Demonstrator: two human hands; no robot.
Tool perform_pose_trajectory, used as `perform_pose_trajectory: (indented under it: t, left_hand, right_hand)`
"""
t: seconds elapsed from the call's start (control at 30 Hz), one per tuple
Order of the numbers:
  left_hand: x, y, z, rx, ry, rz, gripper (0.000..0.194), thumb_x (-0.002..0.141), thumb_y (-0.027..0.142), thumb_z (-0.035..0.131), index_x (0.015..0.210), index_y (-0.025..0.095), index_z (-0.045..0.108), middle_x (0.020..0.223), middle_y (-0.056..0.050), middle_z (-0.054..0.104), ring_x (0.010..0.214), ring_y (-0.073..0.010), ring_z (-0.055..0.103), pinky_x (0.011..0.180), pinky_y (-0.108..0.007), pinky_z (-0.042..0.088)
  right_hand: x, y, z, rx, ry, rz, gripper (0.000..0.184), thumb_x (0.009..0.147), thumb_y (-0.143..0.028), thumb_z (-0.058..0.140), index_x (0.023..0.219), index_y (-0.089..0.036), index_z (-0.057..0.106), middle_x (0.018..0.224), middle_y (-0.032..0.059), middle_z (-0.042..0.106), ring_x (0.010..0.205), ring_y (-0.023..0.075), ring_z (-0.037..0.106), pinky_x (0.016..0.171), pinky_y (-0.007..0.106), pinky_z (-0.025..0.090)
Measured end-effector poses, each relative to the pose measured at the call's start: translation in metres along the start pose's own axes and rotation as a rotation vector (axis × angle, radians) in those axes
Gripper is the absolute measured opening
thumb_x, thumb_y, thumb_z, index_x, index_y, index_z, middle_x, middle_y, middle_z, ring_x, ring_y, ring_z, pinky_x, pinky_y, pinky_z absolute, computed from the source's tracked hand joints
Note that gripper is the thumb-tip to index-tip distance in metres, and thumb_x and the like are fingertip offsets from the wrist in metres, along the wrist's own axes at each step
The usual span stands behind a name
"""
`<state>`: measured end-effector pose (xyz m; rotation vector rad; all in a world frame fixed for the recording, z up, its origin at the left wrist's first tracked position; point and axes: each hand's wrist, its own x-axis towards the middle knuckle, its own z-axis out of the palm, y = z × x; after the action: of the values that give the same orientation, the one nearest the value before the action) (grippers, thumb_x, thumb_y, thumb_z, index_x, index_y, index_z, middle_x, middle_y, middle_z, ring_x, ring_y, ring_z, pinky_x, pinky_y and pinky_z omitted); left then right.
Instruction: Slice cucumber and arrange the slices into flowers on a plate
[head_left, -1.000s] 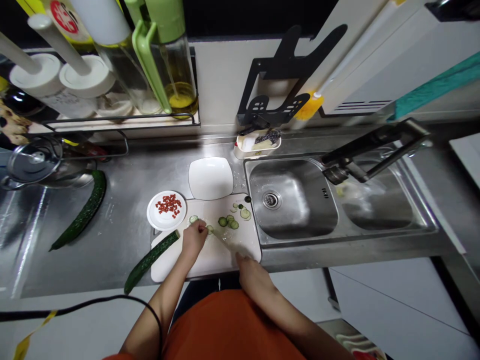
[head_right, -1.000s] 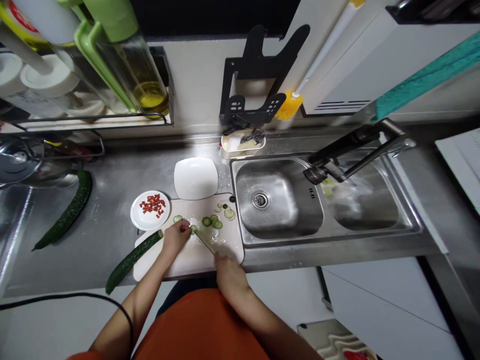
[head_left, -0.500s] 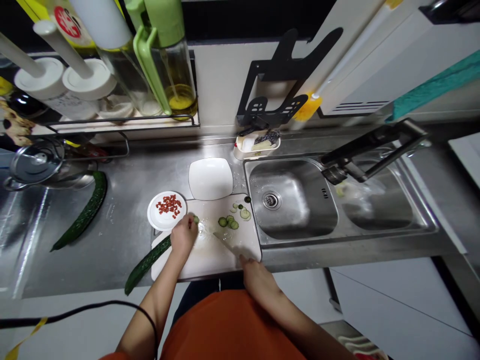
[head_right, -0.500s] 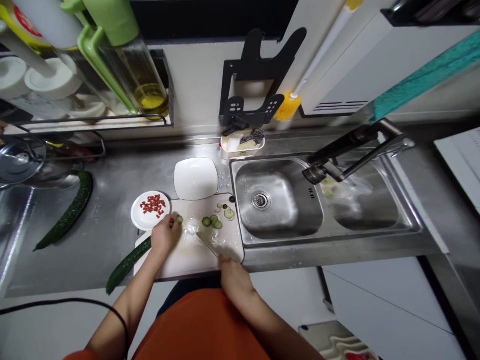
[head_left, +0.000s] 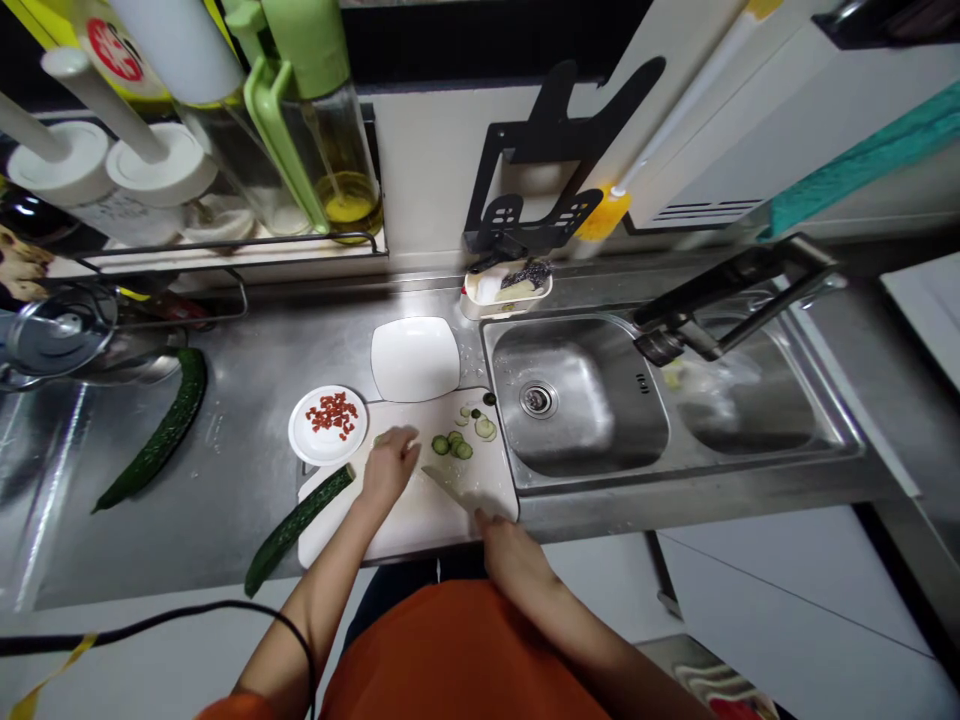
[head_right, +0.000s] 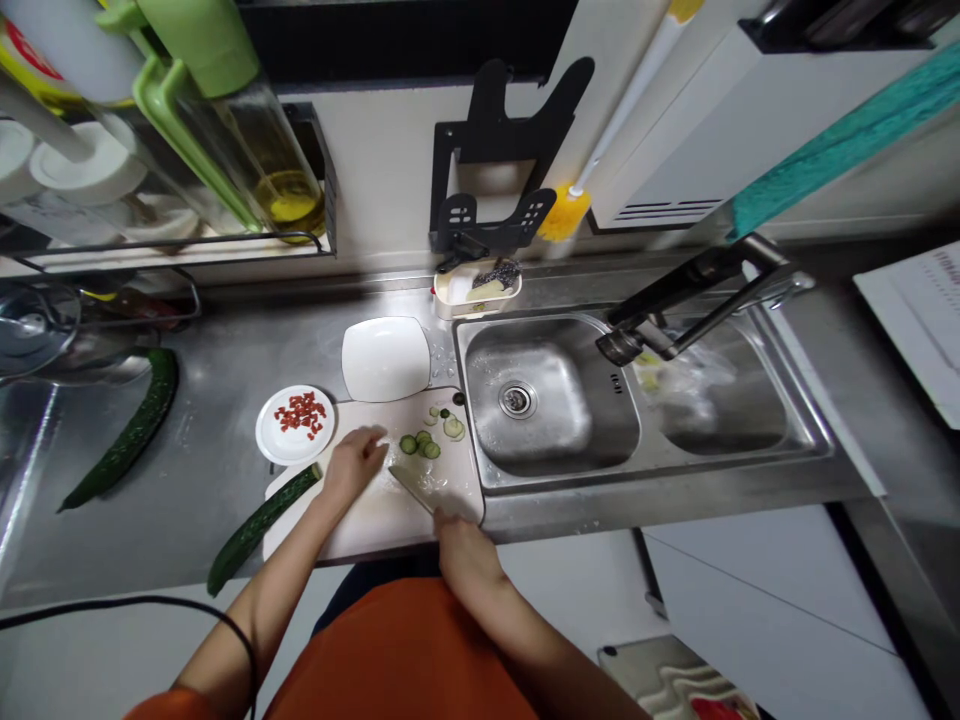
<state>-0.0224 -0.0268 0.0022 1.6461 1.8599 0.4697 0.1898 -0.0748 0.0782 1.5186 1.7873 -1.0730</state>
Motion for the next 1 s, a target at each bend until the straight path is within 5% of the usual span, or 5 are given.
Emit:
perform_pose_trajectory:
  t: [0.13,0.37,1.0]
  left_hand:
    - [0.010,0.011,0.014,-0.052,-0.158,0.045,0.021,0.079,0.020,0.058,0.098,0.020,0.065,0.093,-0.004,0.060,0.073,-0.0124,0.055,0.072,-0.025,0.044]
    - [0.021,0.022,0.022,-0.021,-0.238,-0.010,0.024,0.075,0.018,0.061,0.099,0.022,0.064,0.097,-0.004,0.058,0.083,-0.0151,0.057,0.075,-0.026,0.044]
    - [0.027,0.028,0.018,-0.035,-0.236,-0.046,0.004,0.075,0.017,0.062,0.078,0.020,0.061,0.074,0.000,0.061,0.070,-0.0129,0.054,0.064,-0.023,0.037]
  right_hand:
    - [-0.001,-0.001,-0.003,-0.020,-0.011,-0.016,0.056,0.079,0.003,0.027,0.126,-0.015,0.051,0.104,0.0147,0.066,0.096,0.0250,0.064,0.074,0.032,0.047]
    - [0.000,0.001,-0.002,-0.015,-0.018,-0.020,0.056,0.080,0.003,0.029,0.129,-0.015,0.049,0.104,0.0146,0.066,0.095,0.0243,0.064,0.072,0.030,0.047]
    - [-0.001,0.000,-0.004,-0.018,-0.020,-0.018,0.060,0.079,0.003,0.029,0.134,-0.014,0.046,0.106,0.0148,0.066,0.097,0.0239,0.064,0.075,0.030,0.047]
